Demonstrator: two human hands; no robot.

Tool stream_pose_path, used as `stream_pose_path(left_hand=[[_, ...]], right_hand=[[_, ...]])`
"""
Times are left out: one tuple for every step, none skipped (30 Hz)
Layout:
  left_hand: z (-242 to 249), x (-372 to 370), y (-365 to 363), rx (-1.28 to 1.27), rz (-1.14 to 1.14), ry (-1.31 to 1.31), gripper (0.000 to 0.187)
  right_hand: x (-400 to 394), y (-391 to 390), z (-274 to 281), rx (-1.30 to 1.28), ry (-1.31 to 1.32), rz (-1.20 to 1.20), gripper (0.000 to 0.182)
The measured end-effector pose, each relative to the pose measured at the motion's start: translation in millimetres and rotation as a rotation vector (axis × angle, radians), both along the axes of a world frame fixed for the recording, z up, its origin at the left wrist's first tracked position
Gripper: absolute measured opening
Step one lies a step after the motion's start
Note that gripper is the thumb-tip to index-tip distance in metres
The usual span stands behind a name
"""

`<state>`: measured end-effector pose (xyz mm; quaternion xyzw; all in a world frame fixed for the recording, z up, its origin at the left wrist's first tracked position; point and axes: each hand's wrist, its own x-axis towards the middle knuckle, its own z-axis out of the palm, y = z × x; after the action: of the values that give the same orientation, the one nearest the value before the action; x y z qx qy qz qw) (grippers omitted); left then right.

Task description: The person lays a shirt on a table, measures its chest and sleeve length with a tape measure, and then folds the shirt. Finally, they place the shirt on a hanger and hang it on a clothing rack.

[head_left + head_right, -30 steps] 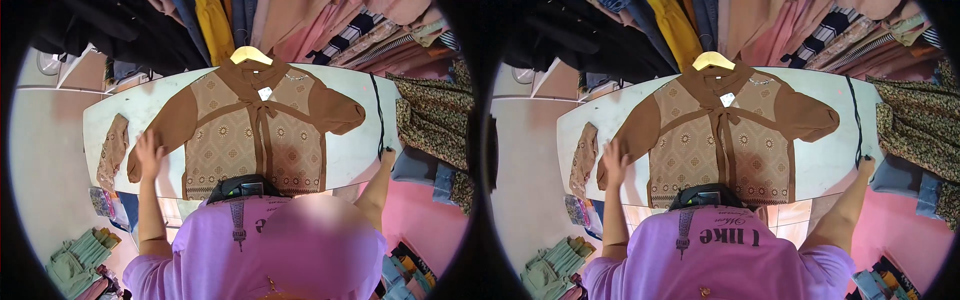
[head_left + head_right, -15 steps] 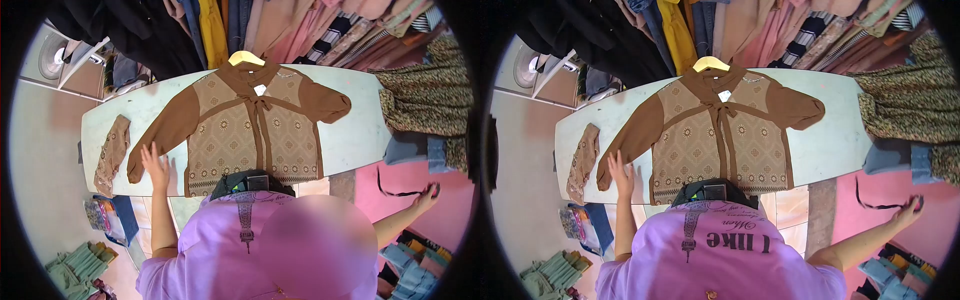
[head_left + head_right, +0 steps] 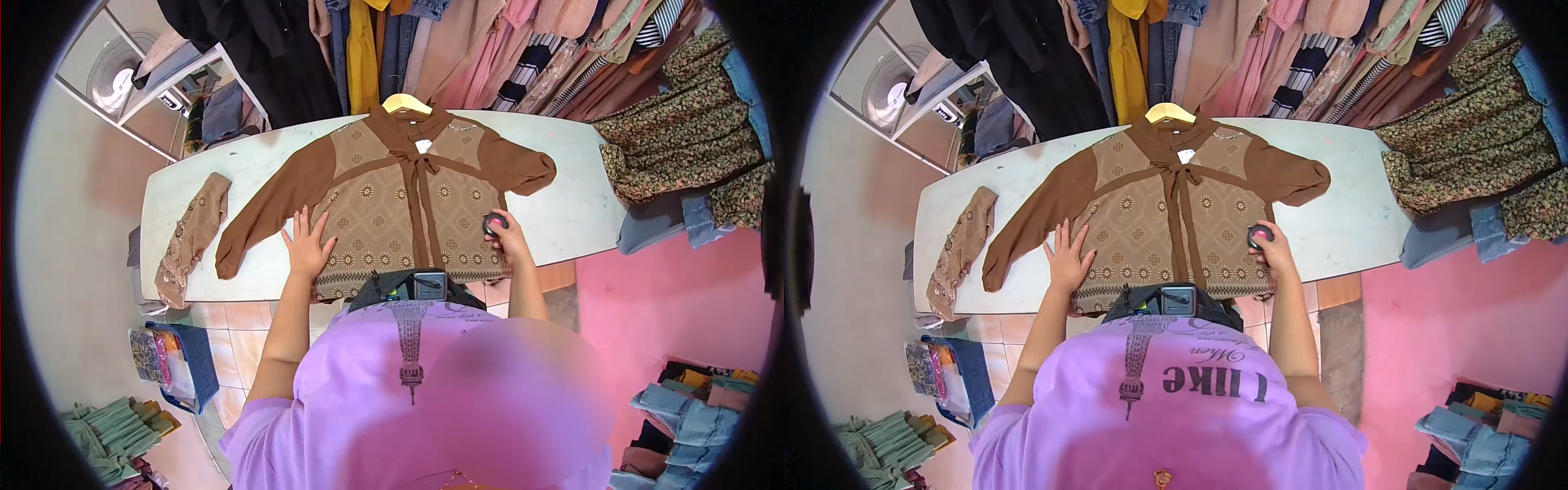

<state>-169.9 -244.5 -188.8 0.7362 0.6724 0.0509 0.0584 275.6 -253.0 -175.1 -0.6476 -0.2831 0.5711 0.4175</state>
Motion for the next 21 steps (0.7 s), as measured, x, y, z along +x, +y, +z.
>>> stream_pose_path(left_hand=[[1.1, -3.5, -5.0, 0.008, 0.009, 0.000, 0.061], [1.8, -5.4, -11.4, 0.006, 0.008, 0.001, 0.061], [4.8, -6.1, -18.5, -0.002, 0.016, 0.013, 0.061], [7.6, -5.9, -25.1, -0.011, 0.024, 0.024, 0.061], [10.0, -4.2, -31.0, -0.013, 0.023, 0.026, 0.061], [12.4, -1.4, -36.0, -0.013, 0.021, 0.018, 0.061], [14.3, 1.4, -39.6, -0.014, 0.020, 0.010, 0.061], [14.5, 4.0, -41.3, -0.016, 0.019, 0.012, 0.061], [13.9, 7.1, -42.8, 0.003, 0.015, -0.005, 0.061], [13.7, 8.7, -42.9, 0.021, 0.012, -0.021, 0.061], [14.2, 8.6, -43.2, 0.017, 0.013, -0.020, 0.061], [17.6, 8.6, -43.7, 0.007, 0.017, -0.033, 0.062], [21.2, 8.5, -43.5, -0.004, 0.022, -0.046, 0.062], [25.3, 8.3, -43.2, -0.007, 0.023, -0.045, 0.062], [32.4, 9.1, -42.4, -0.015, 0.059, -0.076, 0.057], [35.4, 9.7, -38.8, -0.024, 0.095, -0.107, 0.053], [33.4, 7.7, -32.2, -0.027, 0.096, -0.106, 0.053], [30.4, 3.9, -24.4, -0.002, 0.152, -0.148, 0.045], [30.8, 3.5, -15.8, 0.023, 0.209, -0.190, 0.037], [30.2, 7.0, -4.5, 0.020, 0.210, -0.189, 0.037], [37.2, 15.1, 8.4, 0.191, 0.162, -0.234, 0.032]], right_hand=[[-1.5, -4.3, -1.4, -0.002, 0.001, -0.001, 0.041], [-1.8, -9.5, -2.2, 0.032, -0.016, 0.023, 0.040], [-1.9, -15.1, -0.5, 0.065, -0.033, 0.046, 0.039], [0.6, -21.6, -1.3, 0.063, -0.032, 0.045, 0.039], [4.8, -28.4, -3.5, 0.107, 0.009, 0.033, 0.038], [8.0, -34.0, -3.0, 0.151, 0.050, 0.020, 0.038], [11.4, -38.2, -2.5, 0.150, 0.051, 0.019, 0.038], [14.7, -41.0, -2.1, 0.140, 0.023, 0.024, 0.037], [16.0, -42.5, 0.9, 0.128, -0.006, 0.030, 0.036], [17.0, -42.4, 3.7, 0.125, -0.006, 0.031, 0.036], [18.5, -41.0, 6.6, 0.060, -0.001, 0.023, 0.036], [19.1, -38.7, 11.5, -0.004, 0.003, 0.016, 0.036], [20.8, -35.8, 17.0, -0.008, 0.003, 0.017, 0.036], [23.4, -32.2, 23.2, -0.052, 0.023, 0.048, 0.035], [25.0, -27.7, 29.9, -0.097, 0.042, 0.079, 0.034], [25.8, -22.2, 36.1, -0.101, 0.043, 0.080, 0.034], [26.4, -16.0, 42.7, -0.071, 0.083, 0.067, 0.033], [26.7, -9.2, 50.0, -0.041, 0.124, 0.053, 0.032], [25.0, -1.6, 59.2, -0.013, 0.117, 0.033, 0.031], [24.5, 9.5, 64.9, -0.017, 0.118, 0.034, 0.031], [24.1, 22.1, 68.9, 0.027, 0.124, 0.042, 0.031]])
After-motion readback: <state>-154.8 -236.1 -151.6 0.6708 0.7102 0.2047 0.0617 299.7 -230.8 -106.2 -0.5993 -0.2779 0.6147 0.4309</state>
